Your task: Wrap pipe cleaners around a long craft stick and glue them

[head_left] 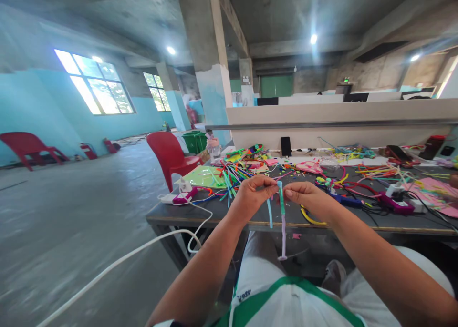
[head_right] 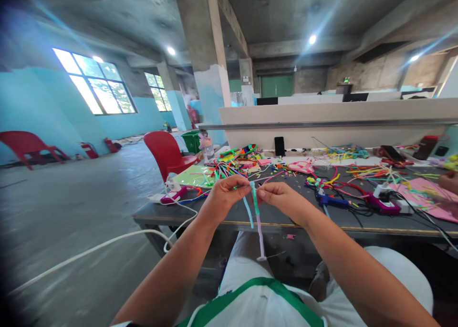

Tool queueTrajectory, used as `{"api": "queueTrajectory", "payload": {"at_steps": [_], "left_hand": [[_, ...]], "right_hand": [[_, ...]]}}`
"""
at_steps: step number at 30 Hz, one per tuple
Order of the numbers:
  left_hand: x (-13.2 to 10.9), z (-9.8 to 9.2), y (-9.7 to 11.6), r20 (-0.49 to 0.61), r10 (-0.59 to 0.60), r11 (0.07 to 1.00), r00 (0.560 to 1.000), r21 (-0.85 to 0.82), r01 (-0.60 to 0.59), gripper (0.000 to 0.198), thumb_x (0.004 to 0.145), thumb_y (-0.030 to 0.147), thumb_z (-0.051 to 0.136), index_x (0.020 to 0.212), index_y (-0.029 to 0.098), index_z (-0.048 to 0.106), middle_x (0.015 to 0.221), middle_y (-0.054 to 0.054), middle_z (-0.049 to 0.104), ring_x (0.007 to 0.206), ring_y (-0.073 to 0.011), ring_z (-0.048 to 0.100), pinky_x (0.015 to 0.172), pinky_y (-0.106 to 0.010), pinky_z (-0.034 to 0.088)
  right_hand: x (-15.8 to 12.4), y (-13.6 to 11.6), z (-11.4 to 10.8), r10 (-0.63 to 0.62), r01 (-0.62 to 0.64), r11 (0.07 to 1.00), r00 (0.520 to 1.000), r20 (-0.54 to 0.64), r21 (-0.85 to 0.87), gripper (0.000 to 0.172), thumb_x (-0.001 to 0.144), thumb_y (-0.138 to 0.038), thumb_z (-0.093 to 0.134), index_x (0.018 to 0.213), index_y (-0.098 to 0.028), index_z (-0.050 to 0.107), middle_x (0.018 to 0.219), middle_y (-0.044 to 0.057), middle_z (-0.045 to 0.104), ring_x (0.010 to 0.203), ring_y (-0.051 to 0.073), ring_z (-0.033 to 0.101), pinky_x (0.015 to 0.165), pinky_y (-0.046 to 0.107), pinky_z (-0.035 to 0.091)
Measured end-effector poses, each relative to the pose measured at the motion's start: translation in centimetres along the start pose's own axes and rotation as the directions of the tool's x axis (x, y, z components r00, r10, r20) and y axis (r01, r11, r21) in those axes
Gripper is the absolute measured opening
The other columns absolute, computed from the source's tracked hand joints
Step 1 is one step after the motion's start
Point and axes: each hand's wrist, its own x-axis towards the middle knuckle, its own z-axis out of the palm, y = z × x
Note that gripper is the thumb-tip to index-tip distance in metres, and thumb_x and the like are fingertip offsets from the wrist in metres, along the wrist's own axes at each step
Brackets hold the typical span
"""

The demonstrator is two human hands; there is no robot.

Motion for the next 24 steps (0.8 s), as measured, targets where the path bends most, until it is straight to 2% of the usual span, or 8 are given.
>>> {"api": "queueTrajectory", "payload": {"at_steps": [2, 5, 10, 13, 16, 18, 21, 24], "left_hand": [[0.0, 0.2, -0.3, 0.014, -0.015, 0.997, 1.000, -0.071, 0.016, 0.011, 0.076, 0.027, 0.067, 0.075, 0.016, 0.067, 0.069, 0.000, 0.060, 0.069, -0.0126, 0.056, 0.069, -0.025, 0.043], [-0.1, 0.4, -0.8, 0.008, -0.043, 0.988, 0.999, -0.147, 0.044, 0.012, 0.074, 0.028, 0.069, 0.076, 0.016, 0.068, 0.069, 0.000, 0.060, 0.066, -0.0126, 0.057, 0.065, -0.025, 0.045], [-0.1, 0.4, -0.8, -0.017, -0.011, 0.999, 1.000, -0.054, 0.010, 0.012, 0.073, 0.027, 0.070, 0.078, 0.016, 0.070, 0.072, -0.002, 0.062, 0.069, -0.0131, 0.057, 0.065, -0.024, 0.045], [-0.3, 0.3, -0.3, -0.024, 0.032, 0.998, 0.999, 0.060, -0.030, 0.011, 0.076, 0.027, 0.067, 0.077, 0.016, 0.069, 0.072, -0.002, 0.062, 0.069, -0.0126, 0.057, 0.064, -0.023, 0.044], [-0.6, 0.4, 0.2, -0.022, 0.057, 0.984, 0.998, 0.168, -0.052, 0.013, 0.079, 0.026, 0.062, 0.073, 0.016, 0.068, 0.072, -0.002, 0.062, 0.065, -0.0125, 0.057, 0.060, -0.023, 0.045], [-0.8, 0.7, 0.3, -0.047, 0.091, 0.965, 0.995, 0.251, -0.076, 0.013, 0.079, 0.024, 0.061, 0.072, 0.016, 0.067, 0.070, -0.003, 0.062, 0.064, -0.0125, 0.057, 0.060, -0.023, 0.045], [-1.0, 1.1, 0.2, -0.100, 0.164, 0.914, 0.981, 0.390, -0.113, 0.012, 0.080, 0.022, 0.059, 0.072, 0.016, 0.067, 0.068, -0.003, 0.062, 0.064, -0.0131, 0.058, 0.062, -0.024, 0.046], [-1.2, 1.4, 0.1, -0.123, 0.179, 0.879, 0.976, 0.466, -0.102, 0.012, 0.080, 0.022, 0.060, 0.072, 0.016, 0.067, 0.069, -0.003, 0.064, 0.068, -0.0142, 0.059, 0.066, -0.025, 0.047]], "right_hand": [[0.1, 0.4, 0.4, 0.008, -0.016, 0.988, 0.999, 0.053, 0.156, 0.027, 0.081, -0.041, 0.063, 0.083, -0.016, 0.071, 0.074, 0.002, 0.065, 0.071, 0.013, 0.055, 0.071, 0.026, 0.041], [0.3, 1.0, 0.9, 0.041, -0.039, 0.953, 0.999, 0.001, 0.302, 0.021, 0.074, -0.037, 0.071, 0.078, -0.017, 0.072, 0.069, 0.000, 0.064, 0.066, 0.011, 0.053, 0.068, 0.024, 0.039], [0.4, 1.9, 1.6, 0.012, 0.041, 0.956, 0.984, -0.178, 0.291, 0.017, 0.066, -0.033, 0.077, 0.069, -0.017, 0.071, 0.064, -0.001, 0.060, 0.061, 0.010, 0.049, 0.064, 0.023, 0.037], [0.3, 2.0, 2.0, -0.079, 0.121, 0.983, 0.957, -0.280, 0.138, 0.020, 0.070, -0.036, 0.073, 0.067, -0.016, 0.067, 0.061, -0.002, 0.055, 0.058, 0.010, 0.044, 0.057, 0.023, 0.033], [0.2, 1.8, 2.5, -0.200, 0.158, 0.977, 0.913, -0.357, -0.143, 0.024, 0.076, -0.038, 0.066, 0.065, -0.016, 0.063, 0.059, -0.002, 0.052, 0.057, 0.011, 0.043, 0.056, 0.024, 0.032], [0.2, 1.7, 2.7, -0.303, 0.165, 0.923, 0.867, -0.395, -0.346, 0.025, 0.079, -0.036, 0.063, 0.063, -0.016, 0.060, 0.059, -0.001, 0.052, 0.058, 0.012, 0.046, 0.058, 0.025, 0.034], [0.5, 1.7, 2.8, -0.456, 0.154, 0.787, 0.798, -0.395, -0.597, 0.024, 0.081, -0.031, 0.058, 0.061, -0.017, 0.057, 0.058, 0.000, 0.053, 0.060, 0.013, 0.049, 0.063, 0.027, 0.036], [0.7, 2.1, 2.7, -0.537, 0.120, 0.660, 0.766, -0.354, -0.742, 0.023, 0.083, -0.027, 0.054, 0.061, -0.018, 0.056, 0.056, -0.001, 0.053, 0.060, 0.014, 0.049, 0.067, 0.029, 0.036]]}}
